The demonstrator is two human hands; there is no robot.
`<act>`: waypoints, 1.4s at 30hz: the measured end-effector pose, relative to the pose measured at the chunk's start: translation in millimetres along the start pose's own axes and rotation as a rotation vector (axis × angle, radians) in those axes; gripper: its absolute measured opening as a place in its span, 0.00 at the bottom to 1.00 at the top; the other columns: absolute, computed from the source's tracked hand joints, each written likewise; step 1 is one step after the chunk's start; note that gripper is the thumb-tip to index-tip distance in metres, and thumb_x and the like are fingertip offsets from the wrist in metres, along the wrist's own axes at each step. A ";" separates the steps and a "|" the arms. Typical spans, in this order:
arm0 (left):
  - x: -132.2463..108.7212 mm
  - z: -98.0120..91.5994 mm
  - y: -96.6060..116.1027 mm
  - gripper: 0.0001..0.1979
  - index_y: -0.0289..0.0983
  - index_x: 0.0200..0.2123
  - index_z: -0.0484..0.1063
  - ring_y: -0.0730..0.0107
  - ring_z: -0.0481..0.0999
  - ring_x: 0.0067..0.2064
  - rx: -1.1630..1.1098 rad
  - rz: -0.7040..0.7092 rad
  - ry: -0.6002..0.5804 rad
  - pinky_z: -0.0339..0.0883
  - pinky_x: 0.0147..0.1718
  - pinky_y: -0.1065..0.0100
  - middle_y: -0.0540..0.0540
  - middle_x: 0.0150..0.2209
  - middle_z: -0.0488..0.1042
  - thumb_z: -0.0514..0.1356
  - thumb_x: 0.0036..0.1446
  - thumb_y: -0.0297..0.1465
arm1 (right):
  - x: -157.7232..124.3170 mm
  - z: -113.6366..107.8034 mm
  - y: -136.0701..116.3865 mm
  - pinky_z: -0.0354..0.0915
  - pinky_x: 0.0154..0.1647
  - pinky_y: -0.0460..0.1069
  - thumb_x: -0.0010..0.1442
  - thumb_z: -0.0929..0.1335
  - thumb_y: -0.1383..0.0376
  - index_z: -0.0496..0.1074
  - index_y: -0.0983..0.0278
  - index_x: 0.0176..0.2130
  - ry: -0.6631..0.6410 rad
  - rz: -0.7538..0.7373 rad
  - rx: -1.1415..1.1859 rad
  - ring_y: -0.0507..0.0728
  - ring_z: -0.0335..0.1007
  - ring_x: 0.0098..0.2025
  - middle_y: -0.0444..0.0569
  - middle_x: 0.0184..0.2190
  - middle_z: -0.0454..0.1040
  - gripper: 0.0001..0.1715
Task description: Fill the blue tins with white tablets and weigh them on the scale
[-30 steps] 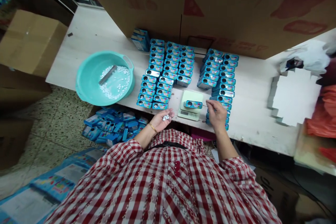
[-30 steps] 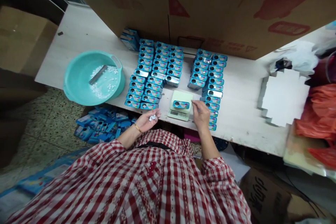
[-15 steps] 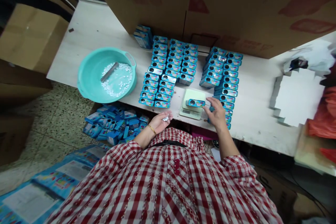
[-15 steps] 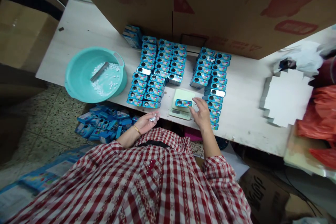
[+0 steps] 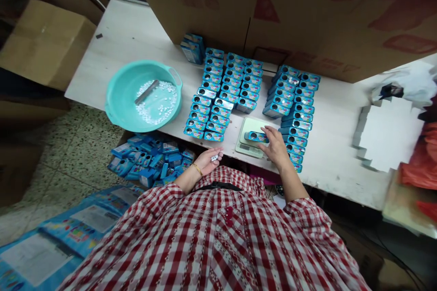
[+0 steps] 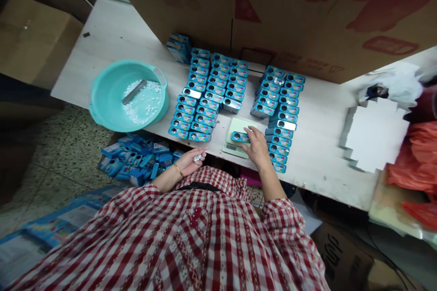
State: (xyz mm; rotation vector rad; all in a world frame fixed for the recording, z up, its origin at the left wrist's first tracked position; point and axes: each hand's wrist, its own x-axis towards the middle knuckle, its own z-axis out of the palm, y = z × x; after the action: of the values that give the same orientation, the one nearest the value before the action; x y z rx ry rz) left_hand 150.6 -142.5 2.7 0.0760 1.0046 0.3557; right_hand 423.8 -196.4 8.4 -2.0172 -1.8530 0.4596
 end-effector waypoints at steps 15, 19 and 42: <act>23.4 100.5 3.4 0.06 0.33 0.32 0.67 0.79 0.67 0.23 0.727 0.259 -0.035 0.59 0.22 0.76 0.50 0.23 0.69 0.56 0.48 0.22 | -43.2 -6.3 -49.9 0.64 0.44 0.53 0.58 0.62 0.65 0.68 0.61 0.43 0.206 -0.046 0.152 0.56 0.65 0.42 0.51 0.39 0.70 0.13; 35.8 121.6 12.6 0.06 0.35 0.32 0.69 0.71 0.70 0.32 1.376 0.607 -0.058 0.62 0.36 0.68 0.47 0.29 0.71 0.55 0.49 0.23 | -63.1 -3.5 -31.1 0.64 0.43 0.53 0.58 0.62 0.65 0.69 0.62 0.42 0.218 0.009 0.164 0.56 0.66 0.41 0.50 0.37 0.71 0.12; 5.5 74.8 34.7 0.04 0.34 0.32 0.65 0.87 0.49 0.14 0.137 0.201 0.038 0.37 0.11 0.82 0.56 0.19 0.57 0.55 0.54 0.29 | -82.3 -14.2 1.6 0.64 0.44 0.53 0.58 0.62 0.64 0.70 0.63 0.41 0.341 0.192 0.116 0.56 0.67 0.41 0.51 0.37 0.72 0.12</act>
State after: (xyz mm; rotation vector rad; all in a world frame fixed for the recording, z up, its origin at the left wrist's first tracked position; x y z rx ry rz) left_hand 206.9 -100.7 46.4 0.2970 1.0610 0.4730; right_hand 424.8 -279.2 19.8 -2.0542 -1.4085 0.2461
